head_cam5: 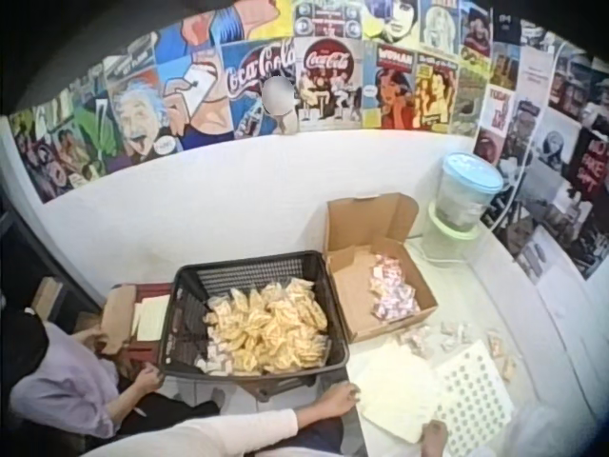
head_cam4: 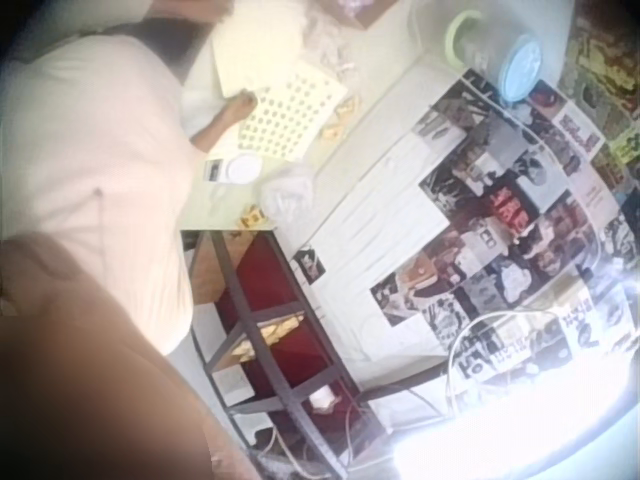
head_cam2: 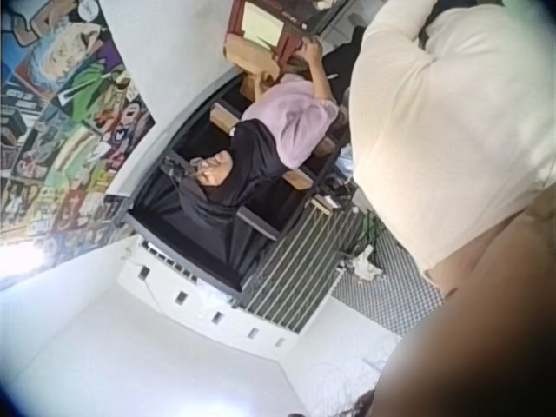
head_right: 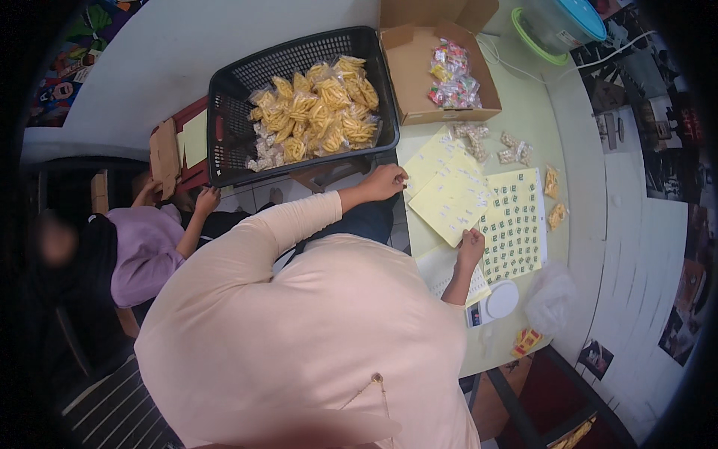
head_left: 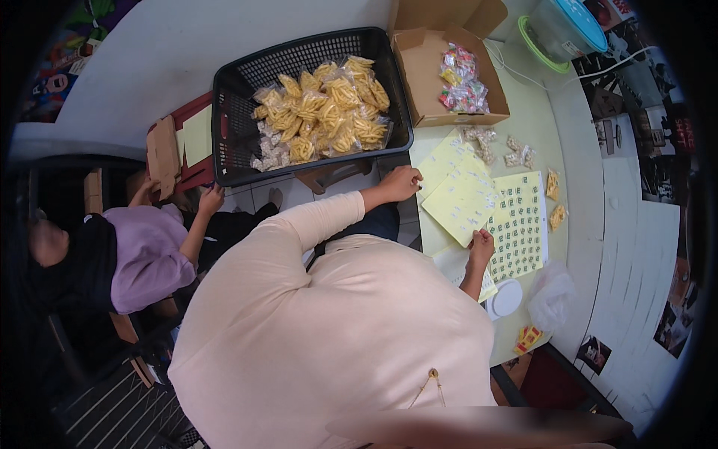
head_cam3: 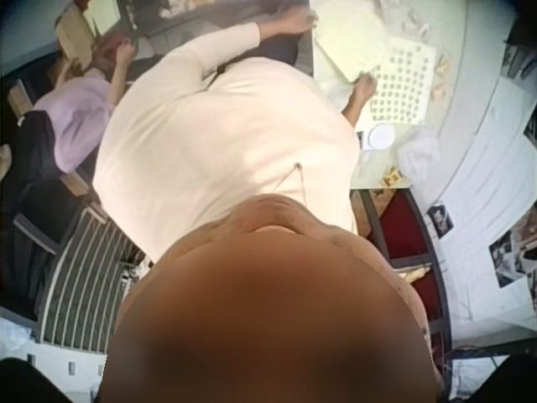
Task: The person stands at a counter and repeatedly picks up small snack packets from a black basket. They place each packet onto a yellow sheet of paper with a grid of stickers, then transfer the packet to a cardboard box. The process is repeated for multiple snack items.
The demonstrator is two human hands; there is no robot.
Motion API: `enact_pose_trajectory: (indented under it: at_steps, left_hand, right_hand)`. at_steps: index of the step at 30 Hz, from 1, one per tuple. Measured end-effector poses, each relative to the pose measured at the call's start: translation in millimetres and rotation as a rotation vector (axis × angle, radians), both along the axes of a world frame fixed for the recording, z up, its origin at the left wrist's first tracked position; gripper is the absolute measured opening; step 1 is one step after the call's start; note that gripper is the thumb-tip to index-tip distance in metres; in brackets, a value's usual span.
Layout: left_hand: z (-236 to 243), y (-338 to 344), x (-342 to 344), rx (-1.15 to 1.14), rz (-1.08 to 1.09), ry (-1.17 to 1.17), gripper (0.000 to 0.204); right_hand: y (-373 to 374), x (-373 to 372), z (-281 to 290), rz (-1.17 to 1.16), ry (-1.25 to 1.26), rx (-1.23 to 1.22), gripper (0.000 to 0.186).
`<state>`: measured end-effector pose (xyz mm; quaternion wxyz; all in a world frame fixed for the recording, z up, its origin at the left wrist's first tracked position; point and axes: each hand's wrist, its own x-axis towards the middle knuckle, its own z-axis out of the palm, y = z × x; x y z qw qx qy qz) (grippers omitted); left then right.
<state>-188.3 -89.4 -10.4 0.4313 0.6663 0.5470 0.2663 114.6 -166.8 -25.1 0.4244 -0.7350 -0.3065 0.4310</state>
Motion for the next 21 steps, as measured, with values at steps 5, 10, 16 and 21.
enact_pose_trajectory:
  at_steps: [5, 10, 16, 21]
  left_hand:
    - [3.9, 6.8, 7.5, 0.05, -0.059, 0.054, 0.026]
    - [6.0, 5.4, 10.6, 0.18, -0.147, 0.147, 0.038]
    - [15.1, 2.1, 22.1, 0.133, -0.235, 0.218, 0.044]
    - [14.2, 3.9, 25.5, 0.135, -0.295, 0.31, 0.045]
  right_hand:
    - [-13.9, 9.0, 5.6, 0.026, -0.003, 0.015, 0.034]
    - [-31.7, 29.4, 29.1, -0.057, -0.138, 0.047, 0.029]
    - [-91.3, 56.9, 57.9, -0.323, -0.186, -0.022, 0.027]
    - [-143.1, 58.2, 46.1, -0.419, -0.286, -0.073, 0.026]
